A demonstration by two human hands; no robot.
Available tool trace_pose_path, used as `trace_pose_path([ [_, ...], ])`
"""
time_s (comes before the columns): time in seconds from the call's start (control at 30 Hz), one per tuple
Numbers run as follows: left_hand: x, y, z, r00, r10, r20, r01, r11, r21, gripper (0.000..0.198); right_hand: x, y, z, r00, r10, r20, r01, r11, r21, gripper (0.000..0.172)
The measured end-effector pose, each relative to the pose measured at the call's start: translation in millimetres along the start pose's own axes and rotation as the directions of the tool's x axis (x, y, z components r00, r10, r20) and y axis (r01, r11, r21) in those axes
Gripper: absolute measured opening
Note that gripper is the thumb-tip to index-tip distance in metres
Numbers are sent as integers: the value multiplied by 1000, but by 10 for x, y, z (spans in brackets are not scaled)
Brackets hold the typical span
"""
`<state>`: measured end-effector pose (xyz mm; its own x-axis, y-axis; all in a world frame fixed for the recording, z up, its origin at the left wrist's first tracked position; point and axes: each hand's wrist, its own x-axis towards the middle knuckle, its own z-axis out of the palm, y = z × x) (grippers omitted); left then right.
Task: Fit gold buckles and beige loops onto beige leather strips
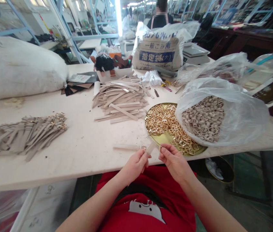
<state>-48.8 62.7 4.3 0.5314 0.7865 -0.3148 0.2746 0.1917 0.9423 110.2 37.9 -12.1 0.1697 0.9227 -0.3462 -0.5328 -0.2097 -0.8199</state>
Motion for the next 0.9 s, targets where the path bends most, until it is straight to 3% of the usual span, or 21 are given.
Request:
trace_pose_path([
  [0.13, -27, -24, -17, 994, 113, -10, -103, 934, 342, 29, 16, 26, -2, 987, 158, 17, -158, 971, 182, 24],
  [0.27, -9, 25, 11, 983, 185, -16, -161, 891, 425, 24, -51, 151, 46, 972, 226, 67, -234, 960, 155, 21],
  [0.47, -5, 57, 82, 997, 71, -14, -68, 985, 161, 19, -169, 297, 127, 999, -32, -2, 31, 995, -95, 21],
  [0.57, -27, 70, 79, 1000, 12, 19, -13, 999, 47, 25, -199, 279, 124, 997, -83, 5, 82, 973, -214, 21],
  [0.67, -56, 81, 80, 996, -27, 83, 32, 998, -62, 28, -202, 225, 117, 997, -21, 80, 36, 982, -188, 20],
  [0.8, -93, 47, 110, 993, -38, 109, 60, 977, -204, 32, -211, 193, 129, 964, 144, 225, -147, 989, -3, 18],
  [0.9, -109, -14, 120, 995, -65, 72, 79, 975, -209, 32, -247, 202, 130, 959, 134, 249, -133, 991, -21, 13],
])
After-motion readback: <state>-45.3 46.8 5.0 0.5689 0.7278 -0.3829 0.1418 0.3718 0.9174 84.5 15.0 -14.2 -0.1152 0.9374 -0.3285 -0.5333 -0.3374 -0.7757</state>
